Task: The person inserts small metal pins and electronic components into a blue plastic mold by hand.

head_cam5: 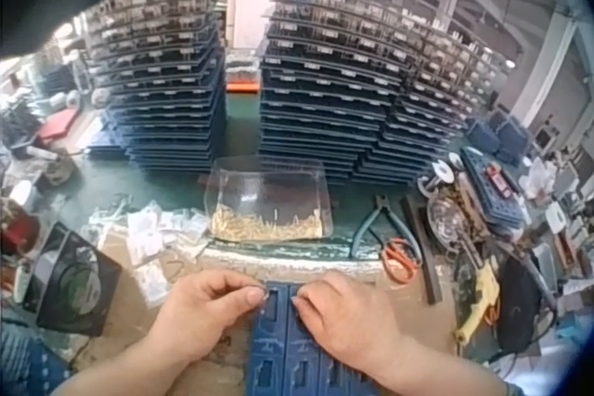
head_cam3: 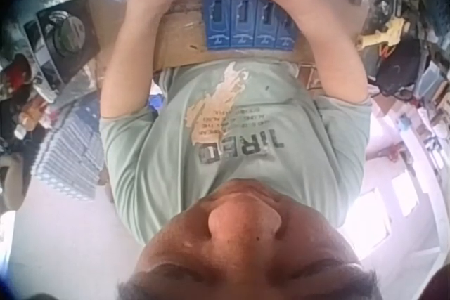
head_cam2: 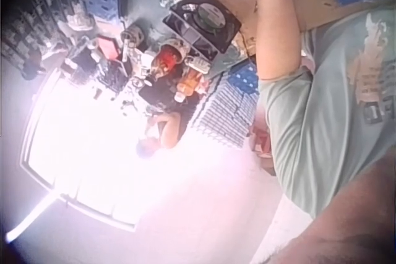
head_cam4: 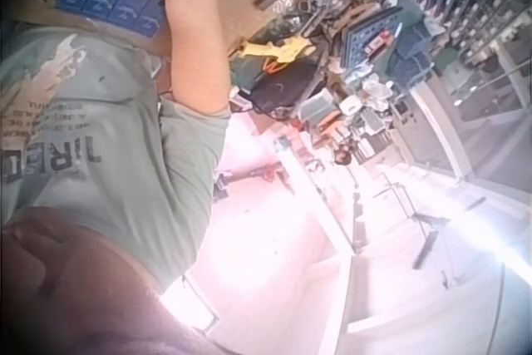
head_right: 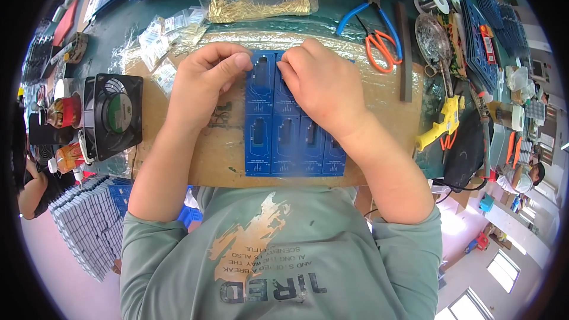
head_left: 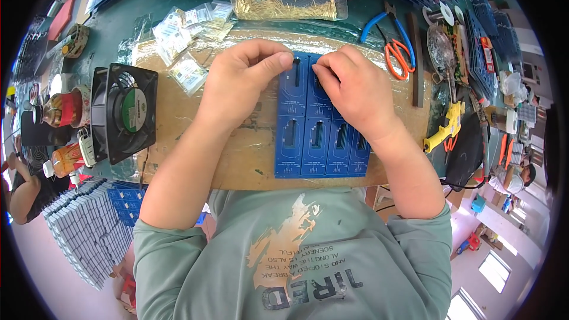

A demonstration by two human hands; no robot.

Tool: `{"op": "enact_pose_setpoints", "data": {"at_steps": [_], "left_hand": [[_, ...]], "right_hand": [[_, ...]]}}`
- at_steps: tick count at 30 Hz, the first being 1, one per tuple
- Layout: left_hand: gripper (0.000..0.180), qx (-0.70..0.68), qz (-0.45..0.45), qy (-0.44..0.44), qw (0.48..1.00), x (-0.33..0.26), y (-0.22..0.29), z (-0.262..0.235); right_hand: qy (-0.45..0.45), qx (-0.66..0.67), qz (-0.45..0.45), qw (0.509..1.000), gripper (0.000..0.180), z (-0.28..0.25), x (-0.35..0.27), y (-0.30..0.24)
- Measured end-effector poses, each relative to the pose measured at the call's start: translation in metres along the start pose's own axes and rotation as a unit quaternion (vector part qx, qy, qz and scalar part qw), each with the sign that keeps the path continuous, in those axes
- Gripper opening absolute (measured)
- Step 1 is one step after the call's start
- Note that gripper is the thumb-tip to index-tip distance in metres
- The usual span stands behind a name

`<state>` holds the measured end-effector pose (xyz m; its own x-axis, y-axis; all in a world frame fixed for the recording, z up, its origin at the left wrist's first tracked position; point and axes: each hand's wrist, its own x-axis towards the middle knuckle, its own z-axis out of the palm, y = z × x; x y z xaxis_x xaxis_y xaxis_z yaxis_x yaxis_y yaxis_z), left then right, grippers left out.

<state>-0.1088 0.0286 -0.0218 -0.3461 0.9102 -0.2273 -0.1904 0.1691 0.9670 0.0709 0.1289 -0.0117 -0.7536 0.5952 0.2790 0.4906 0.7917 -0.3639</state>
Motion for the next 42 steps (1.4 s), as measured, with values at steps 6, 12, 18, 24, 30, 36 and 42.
{"op": "enact_pose_setpoints", "data": {"at_steps": [6,12,18,24,30,36,42], "left_hand": [[0.013,-0.119,-0.056,-0.05,0.99,0.001,0.004,-0.004],[0.011,-0.196,-0.084,-0.077,0.974,0.005,0.002,-0.008],[0.017,-0.135,-0.082,-0.082,0.984,0.003,-0.001,-0.007],[0.016,-0.101,-0.081,-0.09,0.988,-0.002,0.0,-0.006],[0.016,-0.062,-0.087,-0.098,0.99,0.0,0.003,-0.007],[0.017,0.0,-0.066,-0.091,0.994,-0.005,0.007,-0.004],[0.017,-0.002,-0.064,-0.085,0.994,-0.004,0.006,-0.004]], "right_hand": [[0.005,0.005,-0.007,1.0,0.011,-0.003,-0.002,-0.002],[-0.002,0.01,-0.051,0.999,0.016,-0.006,-0.009,0.005],[0.028,0.091,-0.014,0.995,0.021,-0.015,0.0,-0.013],[0.04,0.17,-0.024,0.984,0.02,-0.017,0.008,-0.024],[-0.003,0.198,-0.029,0.98,0.017,-0.019,0.014,-0.019],[-0.103,0.259,0.072,0.958,0.016,-0.025,0.02,-0.022],[-0.136,0.282,0.092,0.945,0.017,-0.022,0.022,-0.02]]}}
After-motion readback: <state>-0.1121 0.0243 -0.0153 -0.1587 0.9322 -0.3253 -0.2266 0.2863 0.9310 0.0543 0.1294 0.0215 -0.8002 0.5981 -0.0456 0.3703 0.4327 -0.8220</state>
